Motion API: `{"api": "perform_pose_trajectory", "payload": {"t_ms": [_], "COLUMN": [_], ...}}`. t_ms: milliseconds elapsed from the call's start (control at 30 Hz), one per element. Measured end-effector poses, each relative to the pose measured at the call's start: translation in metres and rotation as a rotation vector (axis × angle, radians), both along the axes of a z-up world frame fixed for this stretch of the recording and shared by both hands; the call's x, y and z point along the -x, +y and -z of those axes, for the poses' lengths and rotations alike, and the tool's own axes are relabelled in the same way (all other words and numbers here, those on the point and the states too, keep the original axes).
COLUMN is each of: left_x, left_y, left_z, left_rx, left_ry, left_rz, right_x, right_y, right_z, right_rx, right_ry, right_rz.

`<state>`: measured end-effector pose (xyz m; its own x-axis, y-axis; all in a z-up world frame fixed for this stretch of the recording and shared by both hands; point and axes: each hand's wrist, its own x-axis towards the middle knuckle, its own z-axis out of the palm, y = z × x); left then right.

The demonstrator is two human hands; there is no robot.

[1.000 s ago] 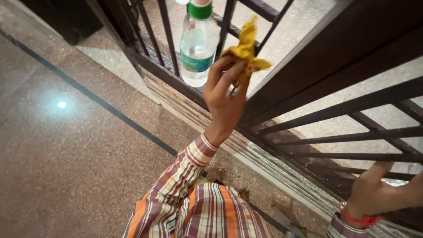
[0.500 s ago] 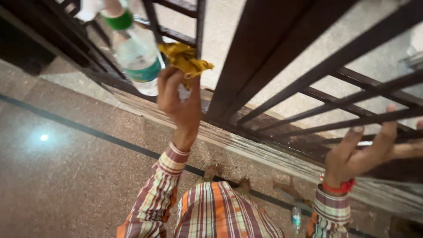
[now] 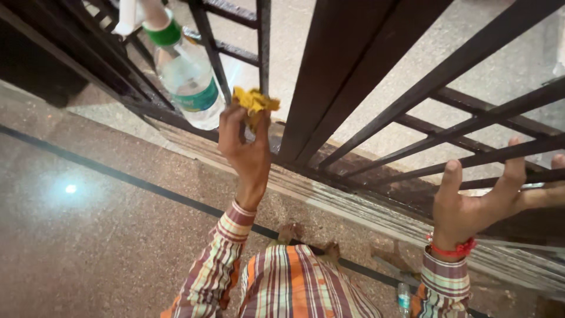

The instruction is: The person wipes the bars and frame of a metal gate using a cloth and spray from a bottle.

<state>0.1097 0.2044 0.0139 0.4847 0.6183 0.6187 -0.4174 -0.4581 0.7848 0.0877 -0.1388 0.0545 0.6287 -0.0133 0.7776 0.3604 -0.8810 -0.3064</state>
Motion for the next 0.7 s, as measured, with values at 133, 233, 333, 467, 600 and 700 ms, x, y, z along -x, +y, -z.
{"api": "perform_pose_trajectory", "payload": {"t_ms": [133, 233, 333, 467, 600, 700], "left_x": [-0.014, -0.02, -0.006, -0.003, -0.016, -0.018], "left_y": [-0.001, -0.002, -0.008, -0.005, -0.003, -0.001], "left_z": [-0.02, -0.02, 0.001, 0.011, -0.006, 0.0], "left_rx": [-0.032, -0.084, -0.075, 0.019, -0.029, -0.061], "left_ry": [-0.129, -0.138, 0.015, 0.022, -0.059, -0.073], "left_rz": [-0.028, -0.116, -0.149, -0.088, -0.102, -0.125], "right_x": [-0.012, -0.006, 0.0, -0.001, -0.002, -0.001], "right_y": [-0.017, -0.005, 0.009, 0.011, 0.008, 0.012], "right_z": [0.011, 0.0, -0.013, -0.013, -0.011, -0.013], "right_rx": [0.216, 0.087, 0.003, 0.119, 0.154, 0.093], "right_ry": [-0.089, -0.024, 0.069, -0.034, -0.052, -0.008], "right_rz": [0.172, 0.114, 0.078, 0.069, 0.048, 0.052]}}
